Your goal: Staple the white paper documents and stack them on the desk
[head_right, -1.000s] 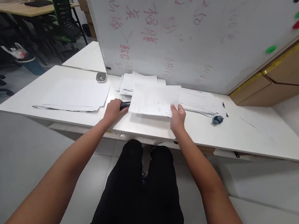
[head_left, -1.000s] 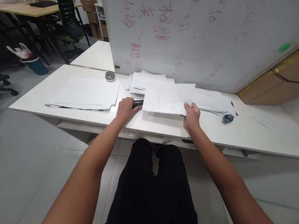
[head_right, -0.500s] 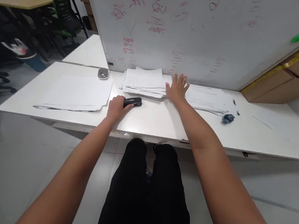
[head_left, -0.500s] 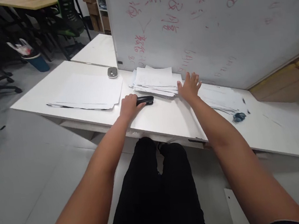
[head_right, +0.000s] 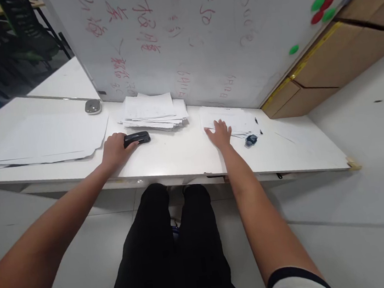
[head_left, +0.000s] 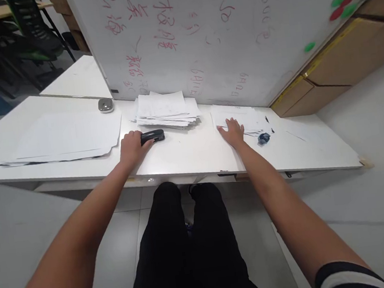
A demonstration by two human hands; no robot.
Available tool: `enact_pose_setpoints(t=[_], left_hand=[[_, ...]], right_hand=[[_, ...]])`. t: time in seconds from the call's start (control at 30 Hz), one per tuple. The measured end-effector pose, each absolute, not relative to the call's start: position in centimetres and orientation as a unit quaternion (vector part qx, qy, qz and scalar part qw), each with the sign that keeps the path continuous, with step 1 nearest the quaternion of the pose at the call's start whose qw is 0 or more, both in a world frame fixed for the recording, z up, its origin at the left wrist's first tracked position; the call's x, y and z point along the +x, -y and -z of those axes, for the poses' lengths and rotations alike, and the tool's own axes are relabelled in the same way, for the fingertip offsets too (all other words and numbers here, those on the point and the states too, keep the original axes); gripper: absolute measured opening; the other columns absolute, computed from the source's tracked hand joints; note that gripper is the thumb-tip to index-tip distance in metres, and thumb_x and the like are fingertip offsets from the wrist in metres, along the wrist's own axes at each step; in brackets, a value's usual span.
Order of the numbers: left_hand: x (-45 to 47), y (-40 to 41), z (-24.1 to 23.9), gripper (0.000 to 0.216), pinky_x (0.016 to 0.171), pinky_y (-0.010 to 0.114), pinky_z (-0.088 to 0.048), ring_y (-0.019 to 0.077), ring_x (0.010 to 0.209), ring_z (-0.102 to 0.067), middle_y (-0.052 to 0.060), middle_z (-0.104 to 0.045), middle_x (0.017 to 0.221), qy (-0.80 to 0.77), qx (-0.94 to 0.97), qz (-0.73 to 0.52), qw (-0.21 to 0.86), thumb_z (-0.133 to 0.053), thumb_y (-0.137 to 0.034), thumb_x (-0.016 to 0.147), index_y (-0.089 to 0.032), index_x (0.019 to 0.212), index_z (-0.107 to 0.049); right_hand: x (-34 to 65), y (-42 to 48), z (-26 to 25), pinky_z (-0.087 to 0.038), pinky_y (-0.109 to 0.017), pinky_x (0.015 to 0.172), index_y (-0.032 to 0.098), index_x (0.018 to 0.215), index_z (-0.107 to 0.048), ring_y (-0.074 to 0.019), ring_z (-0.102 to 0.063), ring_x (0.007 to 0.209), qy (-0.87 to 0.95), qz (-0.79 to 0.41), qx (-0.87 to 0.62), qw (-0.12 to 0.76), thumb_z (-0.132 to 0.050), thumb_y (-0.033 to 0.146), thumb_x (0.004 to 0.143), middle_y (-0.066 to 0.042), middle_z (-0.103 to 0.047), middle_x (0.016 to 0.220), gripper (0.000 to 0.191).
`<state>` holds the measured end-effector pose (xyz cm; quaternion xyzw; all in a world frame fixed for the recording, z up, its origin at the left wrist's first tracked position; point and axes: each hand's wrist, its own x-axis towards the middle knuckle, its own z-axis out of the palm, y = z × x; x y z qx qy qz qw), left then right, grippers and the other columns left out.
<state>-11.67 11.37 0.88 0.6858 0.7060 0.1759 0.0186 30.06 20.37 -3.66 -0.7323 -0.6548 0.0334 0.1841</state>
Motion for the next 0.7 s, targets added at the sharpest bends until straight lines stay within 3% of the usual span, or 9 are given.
enact_pose_setpoints(t=[0.23,0.43,0.7], left_hand=[[-11.55,-11.28,-0.97,0.038,0.081,0.041,-0.044,0.0306,0.097,-0.054,0.012,-0.059,0.102,-0.708,0.682,-0.182,0.021,-0.049,-0.057,0.087,-0.021,0.099,-0.053],[-11.22,-11.01,-1.32,0.037,0.080,0.040,-0.044,0.0293,0.095,-0.055,0.012,-0.060,0.100,-0.715,0.677,-0.174,0.014,-0.048,-0.056,0.088,-0.021,0.098,-0.053],[-10.96,-10.79,-1.63,0.037,0.079,0.040,-0.044,0.0294,0.094,-0.056,0.012,-0.060,0.100,-0.722,0.671,-0.166,0.013,-0.048,-0.056,0.087,-0.021,0.098,-0.053]], right_hand=[[29.91,-20.09,3.53,-0.018,-0.056,0.117,0.018,0.133,-0.057,-0.0275,-0.036,0.142,0.643,-0.012,-0.726,0.246,-0.034,0.030,0.098,-0.013,-0.047,0.151,0.044],[29.94,-20.29,3.60,-0.023,-0.054,0.114,0.011,0.130,-0.058,-0.0273,-0.048,0.132,0.615,-0.006,-0.733,0.291,-0.022,0.034,0.101,-0.019,-0.060,0.135,0.052],[29.92,-20.00,3.35,-0.023,-0.052,0.115,0.012,0.128,-0.060,-0.0275,-0.045,0.135,0.623,-0.013,-0.728,0.286,-0.026,0.034,0.101,-0.016,-0.056,0.141,0.048]])
